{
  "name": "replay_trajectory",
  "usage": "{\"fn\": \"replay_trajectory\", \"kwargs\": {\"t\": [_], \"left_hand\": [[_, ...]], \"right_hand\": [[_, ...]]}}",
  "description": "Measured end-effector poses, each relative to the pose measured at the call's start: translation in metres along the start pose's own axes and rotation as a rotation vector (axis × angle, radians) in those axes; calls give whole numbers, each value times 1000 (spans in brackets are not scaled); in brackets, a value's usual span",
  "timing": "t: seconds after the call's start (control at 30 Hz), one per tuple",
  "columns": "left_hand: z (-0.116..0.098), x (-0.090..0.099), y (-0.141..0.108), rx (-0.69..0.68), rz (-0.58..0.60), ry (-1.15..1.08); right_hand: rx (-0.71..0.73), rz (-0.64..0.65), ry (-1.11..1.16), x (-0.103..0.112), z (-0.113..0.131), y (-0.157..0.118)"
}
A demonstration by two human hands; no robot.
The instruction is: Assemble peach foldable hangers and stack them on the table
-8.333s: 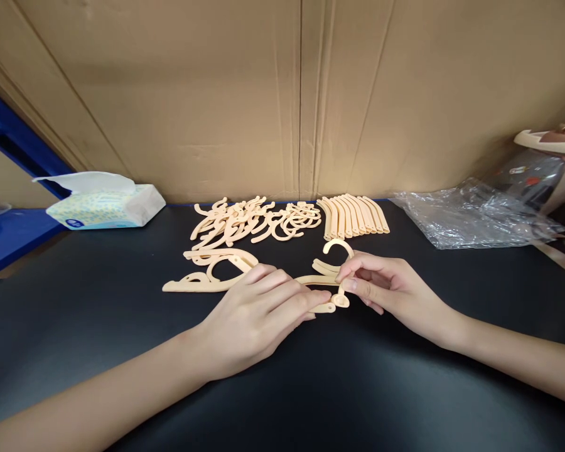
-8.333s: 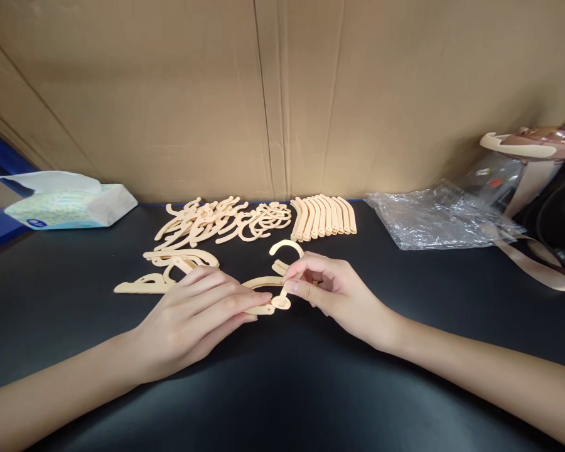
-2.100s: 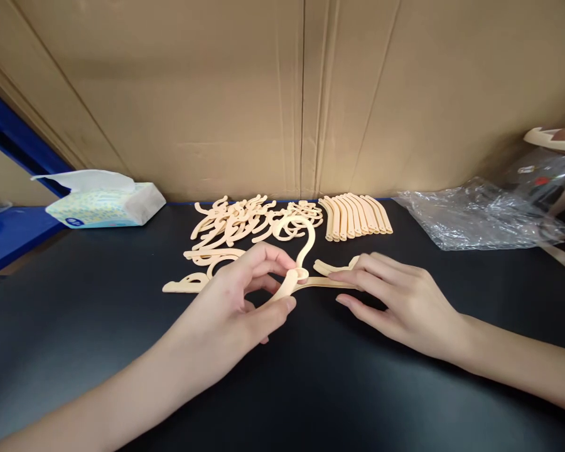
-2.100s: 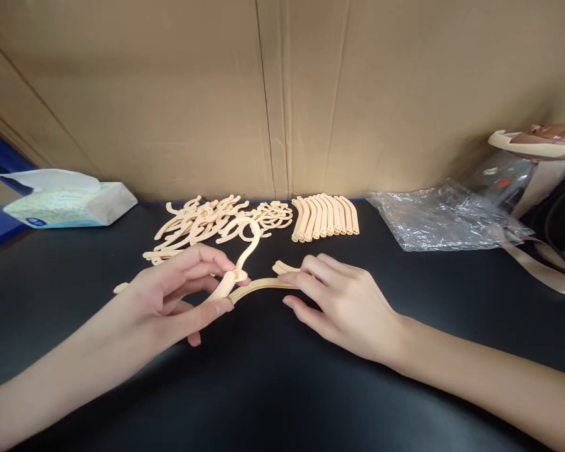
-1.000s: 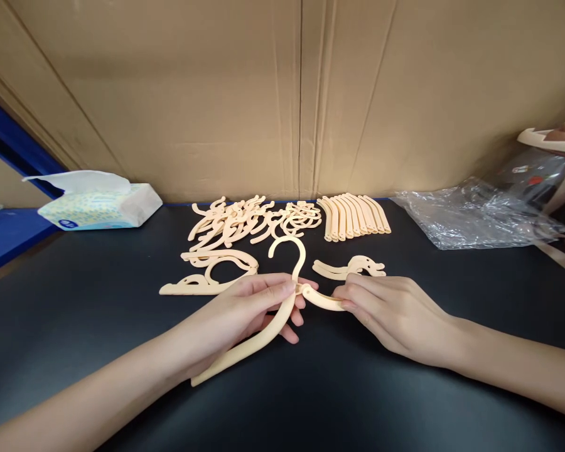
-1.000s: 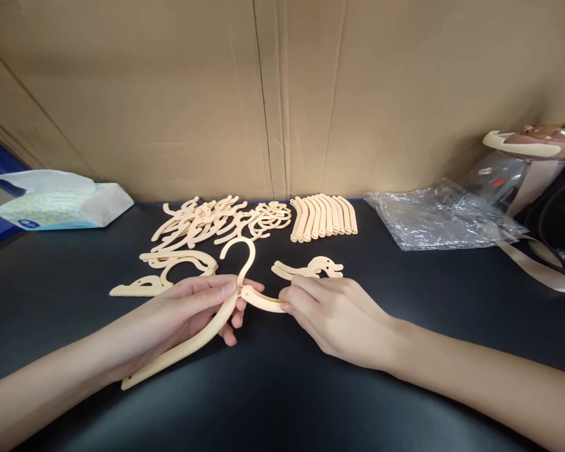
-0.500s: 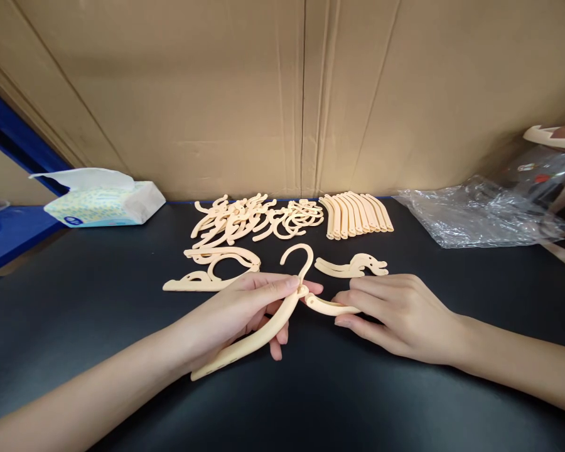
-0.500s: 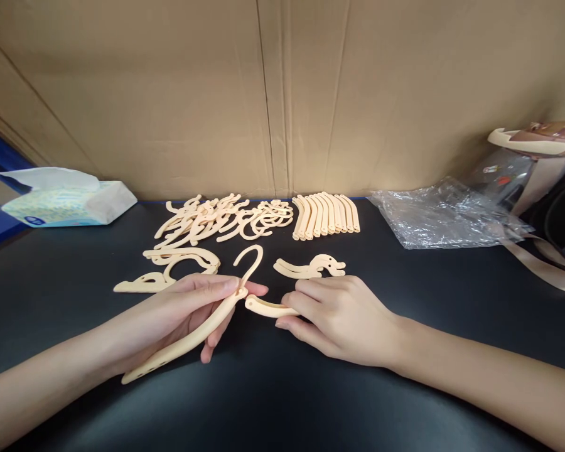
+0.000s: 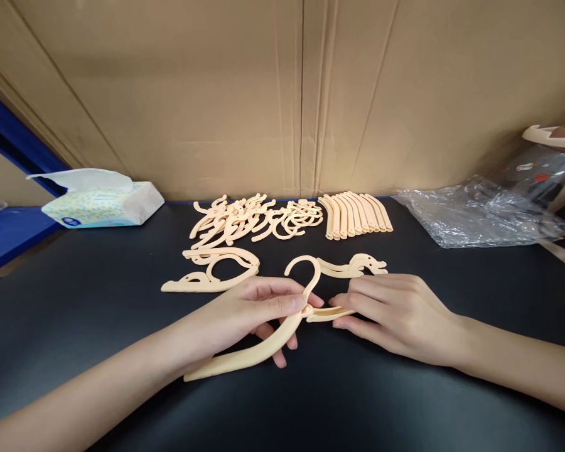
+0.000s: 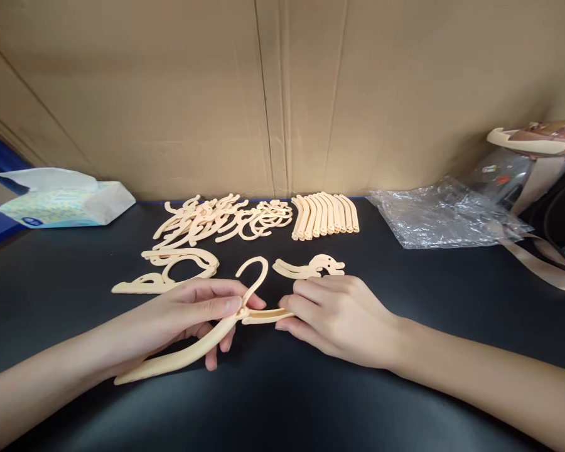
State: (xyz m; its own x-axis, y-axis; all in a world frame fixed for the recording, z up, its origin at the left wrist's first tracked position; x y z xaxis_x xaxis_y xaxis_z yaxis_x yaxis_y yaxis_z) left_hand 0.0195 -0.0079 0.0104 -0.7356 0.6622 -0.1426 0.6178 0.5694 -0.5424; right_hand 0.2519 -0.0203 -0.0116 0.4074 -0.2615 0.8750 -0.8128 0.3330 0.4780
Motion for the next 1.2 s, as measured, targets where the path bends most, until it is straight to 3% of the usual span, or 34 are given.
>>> {"fn": "replay_trajectory", "kwargs": {"t": [1.2], "left_hand": [[0, 0, 2, 10, -22, -38]], "right_hand": [[61, -43, -22, 1, 1, 0]]}}
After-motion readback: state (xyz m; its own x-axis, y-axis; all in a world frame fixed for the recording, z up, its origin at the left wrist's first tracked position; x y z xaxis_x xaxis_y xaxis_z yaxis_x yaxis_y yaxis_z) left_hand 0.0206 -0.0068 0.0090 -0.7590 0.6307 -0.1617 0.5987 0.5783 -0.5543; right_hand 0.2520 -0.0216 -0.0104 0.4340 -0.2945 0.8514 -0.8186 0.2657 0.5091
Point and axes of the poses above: each hand's wrist, its own y-axis towards the middle knuckle, its own x-axis out of the back of the hand, z = x × y, the point moved 1 cm from there along y, towards the middle knuckle, and after that the axes turned 9 degrees about x, right-handed, at the moved point
